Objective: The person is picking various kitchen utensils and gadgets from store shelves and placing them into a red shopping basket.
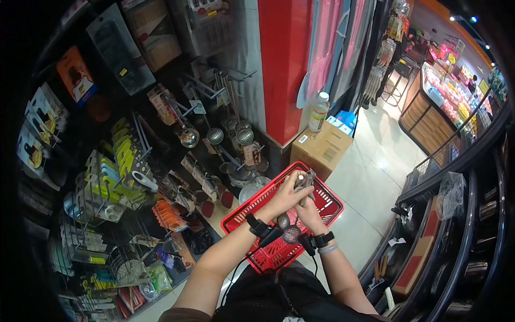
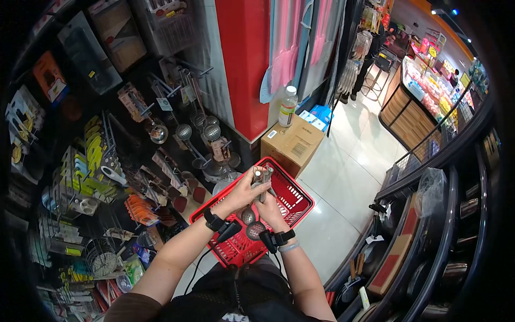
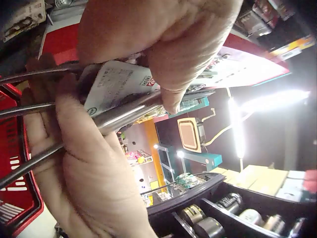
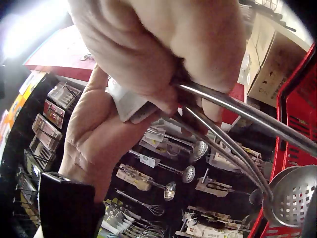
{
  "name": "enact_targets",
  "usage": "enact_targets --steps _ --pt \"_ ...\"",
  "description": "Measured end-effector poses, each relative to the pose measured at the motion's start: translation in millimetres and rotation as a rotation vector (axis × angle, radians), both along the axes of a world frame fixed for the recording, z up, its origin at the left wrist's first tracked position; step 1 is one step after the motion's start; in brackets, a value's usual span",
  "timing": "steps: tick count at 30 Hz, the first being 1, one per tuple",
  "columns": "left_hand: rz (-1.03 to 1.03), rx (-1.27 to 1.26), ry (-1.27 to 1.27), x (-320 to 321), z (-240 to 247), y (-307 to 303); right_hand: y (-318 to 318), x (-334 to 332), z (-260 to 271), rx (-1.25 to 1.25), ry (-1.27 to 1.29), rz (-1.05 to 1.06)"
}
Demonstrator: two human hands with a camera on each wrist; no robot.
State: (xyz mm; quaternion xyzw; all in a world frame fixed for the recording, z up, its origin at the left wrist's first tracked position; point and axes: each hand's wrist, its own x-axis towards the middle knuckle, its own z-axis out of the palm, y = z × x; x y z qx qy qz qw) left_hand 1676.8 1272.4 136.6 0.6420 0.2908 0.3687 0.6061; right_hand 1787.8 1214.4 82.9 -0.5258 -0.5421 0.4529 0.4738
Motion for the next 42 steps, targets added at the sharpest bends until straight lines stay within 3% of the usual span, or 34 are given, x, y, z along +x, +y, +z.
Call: enact_targets --steps 4,6,9,16,18,20,22,23,26,28,30,32,36,40,42 --pt "-0.049 0.001 0.004 -5 5 3 1 -1 5 0.03 0.07 0.053" --pt "-0.198 -0.327 -0.165 -12 14 3 0 0 13 -0.043 0.116 0.106" --pt "-0.218 -0.479 -0.28 -19 16 6 1 -4 24 -0.035 0.122 0.125" --pt "-0.322 -0.561 -0.363 -27 15 16 16 -13 -3 0.011 0.054 0.115" --pt "-0.217 -0.273 -0.237 -29 3 14 14 -16 -4 -0.089 -0.114 0.035" --pt "-0.182 -0.289 -0.205 -33 2 9 18 -14 -34 -0.057 -0.182 0.01" --pt "0.057 0.213 0.455 -36 0 0 18 -13 -47 0.079 -0.194 -0.02" --pt "0.165 0.318 0.53 -32 -4 -3 21 -13 -68 0.035 -0.251 -0.012" --pt "0.326 0.089 0.381 -18 -19 -15 25 -26 -81 0.186 -0.135 -0.152" --pt "0.374 0.147 0.371 -13 -34 -14 22 -23 -85 0.086 -0.124 -0.107" --pt "0.332 0.121 0.387 -11 -44 -13 14 -19 -85 -0.089 -0.169 -0.061" --pt "0.3 0.174 0.389 -10 -46 -13 14 -11 -107 -0.029 -0.089 -0.021" --pt "0.11 0.15 0.42 -12 -65 -13 7 -1 -94 -0.107 0.043 0.128" --pt "0.12 0.221 0.45 -22 -74 -15 6 4 -130 -0.082 -0.143 0.034" --pt "0.229 0.262 0.534 -37 -82 -19 10 3 -139 -0.158 -0.134 -0.161"
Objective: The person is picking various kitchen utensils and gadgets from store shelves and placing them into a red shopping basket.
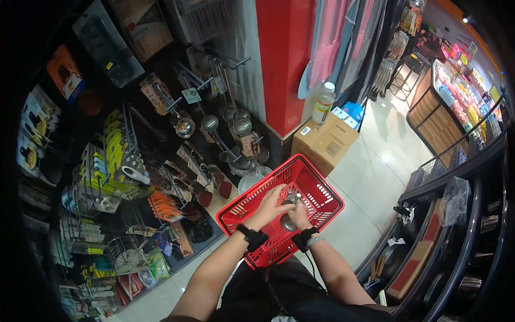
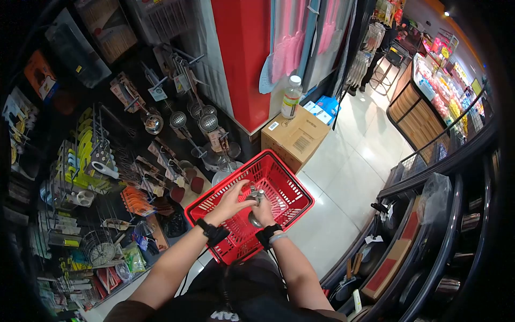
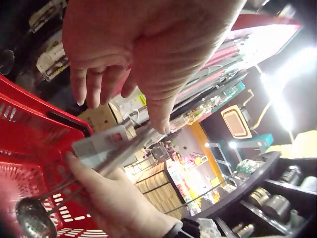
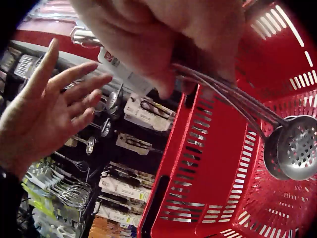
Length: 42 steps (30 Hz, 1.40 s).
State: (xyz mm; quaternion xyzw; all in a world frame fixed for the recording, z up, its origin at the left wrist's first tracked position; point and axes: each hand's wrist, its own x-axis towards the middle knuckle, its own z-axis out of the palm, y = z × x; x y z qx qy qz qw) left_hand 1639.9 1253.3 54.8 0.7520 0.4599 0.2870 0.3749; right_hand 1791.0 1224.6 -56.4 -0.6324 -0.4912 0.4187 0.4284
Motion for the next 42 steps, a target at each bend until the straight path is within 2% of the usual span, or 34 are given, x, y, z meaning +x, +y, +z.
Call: enact_targets --steps 1,2,4,5,6,8,9,10,13,15,17,18,20,21,23,24,26,27,28,30,34,36,38,40,42 --pt "0.046 0.037 0.012 -11 -6 -4 5 3 -7 -0.018 -0.002 -0.081" --pt "0.056 0.035 0.014 -25 -13 -9 10 4 -15 -0.021 -0.001 -0.07" --pt "0.134 -0.272 0.037 -53 -22 -23 20 8 -43 0.046 0.294 -0.264" --pt "0.202 -0.319 0.038 -64 -17 -34 29 14 -78 0.078 0.331 -0.282" --pt "0.272 -0.365 0.039 -74 -13 -45 34 13 -65 0.132 0.376 -0.315" --pt "0.358 -0.393 0.022 -96 -24 -67 47 19 -85 0.106 0.499 -0.379" --pt "0.428 -0.413 0.004 -107 -30 -79 54 19 -88 0.074 0.367 -0.432" --pt "0.445 -0.417 0.005 -120 -40 -92 60 21 -95 0.073 0.339 -0.442" --pt "0.57 -0.509 -0.044 -141 -61 -124 82 24 -105 0.091 0.324 -0.456" --pt "0.661 -0.476 0.155 -145 -58 -138 94 25 -111 0.051 0.315 -0.508" --pt "0.72 -0.466 0.164 -143 -68 -149 107 25 -120 0.003 0.389 -0.568" --pt "0.765 -0.454 0.171 -142 -74 -155 112 33 -138 -0.002 0.321 -0.5" --pt "0.77 -0.464 0.147 -139 -90 -164 119 30 -145 -0.002 0.311 -0.528" --pt "0.758 -0.496 0.165 -135 -94 -165 122 27 -140 -0.002 0.314 -0.526" --pt "0.724 -0.53 0.168 -132 -111 -174 126 22 -124 -0.114 0.515 -0.547" --pt "0.724 -0.527 0.169 -130 -110 -172 131 24 -126 -0.112 0.518 -0.547" --pt "0.699 -0.511 0.161 -124 -107 -170 142 30 -126 -0.332 0.419 -0.567" --pt "0.687 -0.51 0.164 -122 -103 -167 149 25 -123 -0.271 0.434 -0.671" --pt "0.686 -0.498 0.162 -121 -100 -164 152 29 -117 -0.26 0.44 -0.67" --pt "0.712 -0.559 0.156 -122 -96 -157 156 40 -97 -0.586 0.513 -0.423" --pt "0.746 -0.538 0.252 -128 -106 -145 150 34 -72 -0.603 0.56 -0.548" --pt "0.755 -0.563 0.26 -131 -112 -138 141 18 -52 -0.504 0.643 -0.686" --pt "0.728 -0.577 0.349 -133 -121 -131 143 4 -73 -0.264 0.557 -0.782" --pt "0.742 -0.588 0.321 -133 -120 -124 149 -29 -13 0.034 0.34 -0.711" --pt "0.738 -0.584 0.388 -136 -133 -125 157 -52 62 0.245 0.449 -0.388"
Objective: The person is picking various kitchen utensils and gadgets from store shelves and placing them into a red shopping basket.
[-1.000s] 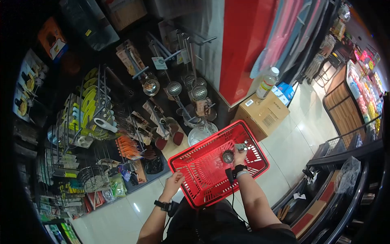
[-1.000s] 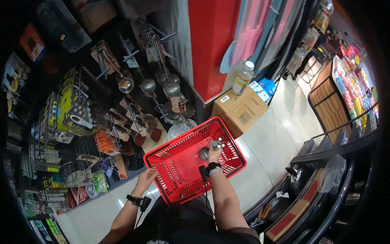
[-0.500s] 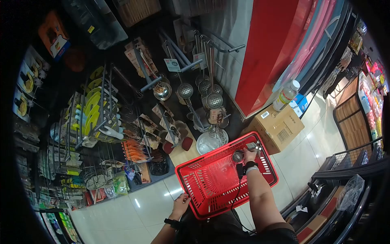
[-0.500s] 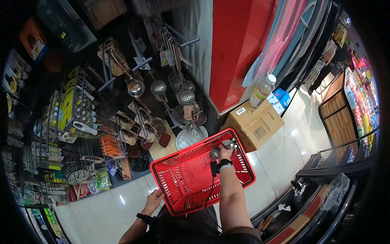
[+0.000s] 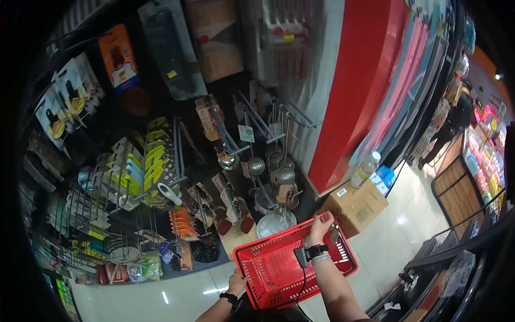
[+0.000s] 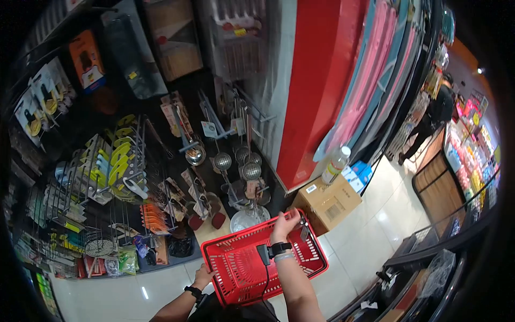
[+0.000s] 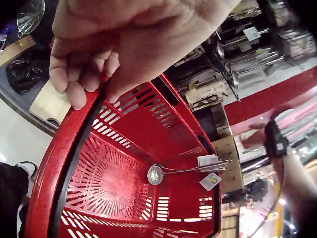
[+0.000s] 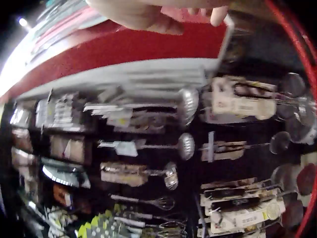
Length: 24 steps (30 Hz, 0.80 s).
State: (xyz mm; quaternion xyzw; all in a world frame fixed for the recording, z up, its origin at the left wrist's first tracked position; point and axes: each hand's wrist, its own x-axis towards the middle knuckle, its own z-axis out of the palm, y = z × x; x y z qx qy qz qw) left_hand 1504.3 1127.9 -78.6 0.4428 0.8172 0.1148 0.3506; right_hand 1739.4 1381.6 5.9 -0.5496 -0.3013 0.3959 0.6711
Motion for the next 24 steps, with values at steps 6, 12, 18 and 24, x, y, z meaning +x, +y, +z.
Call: enact_targets --steps 6,12,18,24 --pt "0.018 0.002 -0.079 -6 -10 -1 81 -55 166 0.325 -0.348 0.354" --pt "0.029 0.109 -0.027 -2 -27 -7 153 -90 224 0.302 -0.519 0.635" --pt "0.052 0.027 -0.117 -2 -22 -8 195 -95 220 0.233 -0.739 0.476" --pt "-0.021 0.01 -0.077 -1 -15 -7 186 -109 232 0.245 -0.61 0.477"
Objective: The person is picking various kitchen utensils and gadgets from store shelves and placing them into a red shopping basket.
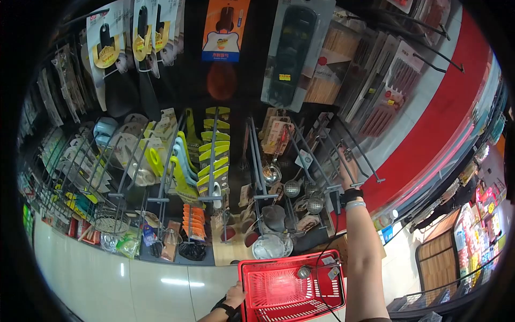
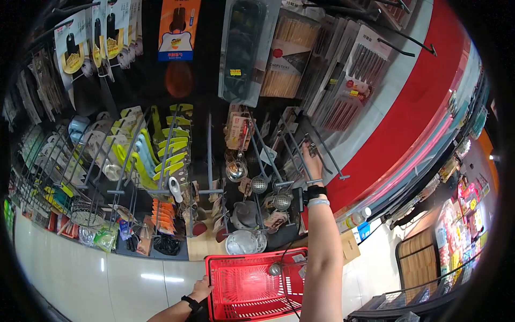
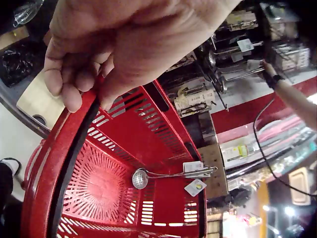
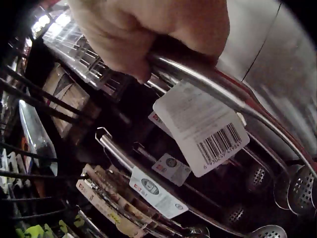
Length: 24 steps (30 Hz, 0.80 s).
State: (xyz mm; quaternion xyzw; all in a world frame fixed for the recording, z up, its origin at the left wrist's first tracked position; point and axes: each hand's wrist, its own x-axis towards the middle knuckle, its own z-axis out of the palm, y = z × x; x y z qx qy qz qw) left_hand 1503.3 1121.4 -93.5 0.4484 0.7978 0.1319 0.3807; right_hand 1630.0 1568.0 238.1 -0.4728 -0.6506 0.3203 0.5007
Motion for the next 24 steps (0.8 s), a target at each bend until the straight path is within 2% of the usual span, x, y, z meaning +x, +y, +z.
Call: enact_targets --steps 2,8,10,12,14,16,19,24 --pt "-0.01 0.018 0.003 1 -3 0 -12 -3 6 -0.068 -0.024 -0.137" --pt "-0.008 0.024 0.004 1 11 2 5 28 -28 -0.025 0.089 -0.074" --pt "-0.004 -0.02 0.024 2 12 5 -21 30 -14 -0.055 0.027 -0.134" --pt "-0.01 -0.008 0.024 2 12 5 -38 37 -13 0.14 0.16 -0.038" --pt "-0.013 -0.003 0.021 2 9 3 -57 45 -5 0.081 0.128 -0.054" --pt "-0.02 -0.013 0.028 2 10 4 -69 50 0 -0.023 0.243 -0.012" --pt "-0.015 0.018 0.02 2 5 2 -77 62 8 -0.084 0.284 0.019" --pt "0.01 0.016 -0.01 1 10 5 -129 79 34 -0.208 0.427 0.103"
